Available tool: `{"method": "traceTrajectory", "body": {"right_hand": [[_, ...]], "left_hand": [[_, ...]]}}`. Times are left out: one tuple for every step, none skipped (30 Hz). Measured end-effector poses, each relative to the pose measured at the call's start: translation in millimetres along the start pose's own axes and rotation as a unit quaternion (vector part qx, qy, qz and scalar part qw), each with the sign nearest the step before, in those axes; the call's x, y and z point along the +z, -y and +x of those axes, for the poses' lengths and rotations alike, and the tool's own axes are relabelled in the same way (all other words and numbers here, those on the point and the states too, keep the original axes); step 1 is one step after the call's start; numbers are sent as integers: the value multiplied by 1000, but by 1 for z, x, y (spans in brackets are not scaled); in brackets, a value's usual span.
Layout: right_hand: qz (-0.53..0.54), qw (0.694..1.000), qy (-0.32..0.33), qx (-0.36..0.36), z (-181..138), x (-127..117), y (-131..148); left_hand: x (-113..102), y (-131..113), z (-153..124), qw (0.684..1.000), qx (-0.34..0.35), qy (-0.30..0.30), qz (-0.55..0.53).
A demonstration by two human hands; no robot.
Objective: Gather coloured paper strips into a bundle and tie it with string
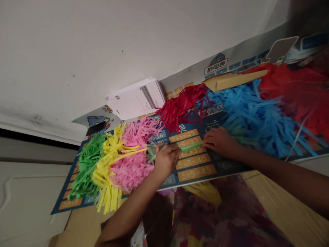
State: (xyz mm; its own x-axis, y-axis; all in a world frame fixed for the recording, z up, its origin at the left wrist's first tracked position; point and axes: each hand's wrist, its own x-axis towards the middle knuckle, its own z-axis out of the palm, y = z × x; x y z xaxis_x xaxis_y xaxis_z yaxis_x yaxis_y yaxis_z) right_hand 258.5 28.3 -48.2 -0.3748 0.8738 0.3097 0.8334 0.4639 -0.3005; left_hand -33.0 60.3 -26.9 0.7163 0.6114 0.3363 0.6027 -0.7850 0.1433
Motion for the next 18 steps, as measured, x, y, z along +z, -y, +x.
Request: {"method": "traceTrajectory", "body": {"right_hand": [[28,999,18,20,2,0,-4],[52,997,39,38,4,0,-6],[69,995,58,53,6,0,-8],[80,992,71,66,8,0,-9],[85,990,79,77,9,0,-9],[86,989,83,84,11,0,-8],[84,989,87,90,12,-1,-8],[80,988,90,95,13,-2,-7],[76,987,96,100,14,-3,-6],[72,986,104,105,15,-4,-5],[68,985,113,110,16,-5,-4],[63,984,121,117,18,-6,-2],[57,982,130,124,19,-7,-2],[51,980,138,130,21,-7,-1],[46,979,147,136,23,-8,0],[42,977,154,141,24,-9,1],[38,975,161,147,26,-10,1],[34,973,169,152,28,-11,2]], "left_hand": [[1,1,0,999,-32,4,-31],[1,2,0,996,-63,7,-59],[2,2,1,993,-91,9,-80],[2,2,2,989,-116,10,-96],[2,1,3,985,-136,10,-106],[2,1,4,982,-150,14,-112],[1,0,5,981,-158,21,-114],[0,-1,7,980,-165,31,-110],[-1,-1,8,979,-170,41,-103],[-2,-2,10,979,-175,52,-92],[-3,-2,13,978,-181,65,-80],[-5,-2,15,977,-187,80,-69],[-6,-2,17,975,-191,97,-63],[-8,-2,20,973,-194,114,-60],[-9,-1,22,970,-196,130,-61],[-10,-1,24,968,-198,143,-63],[-11,-1,26,965,-201,153,-65],[-12,-1,27,964,-204,160,-66]]}}
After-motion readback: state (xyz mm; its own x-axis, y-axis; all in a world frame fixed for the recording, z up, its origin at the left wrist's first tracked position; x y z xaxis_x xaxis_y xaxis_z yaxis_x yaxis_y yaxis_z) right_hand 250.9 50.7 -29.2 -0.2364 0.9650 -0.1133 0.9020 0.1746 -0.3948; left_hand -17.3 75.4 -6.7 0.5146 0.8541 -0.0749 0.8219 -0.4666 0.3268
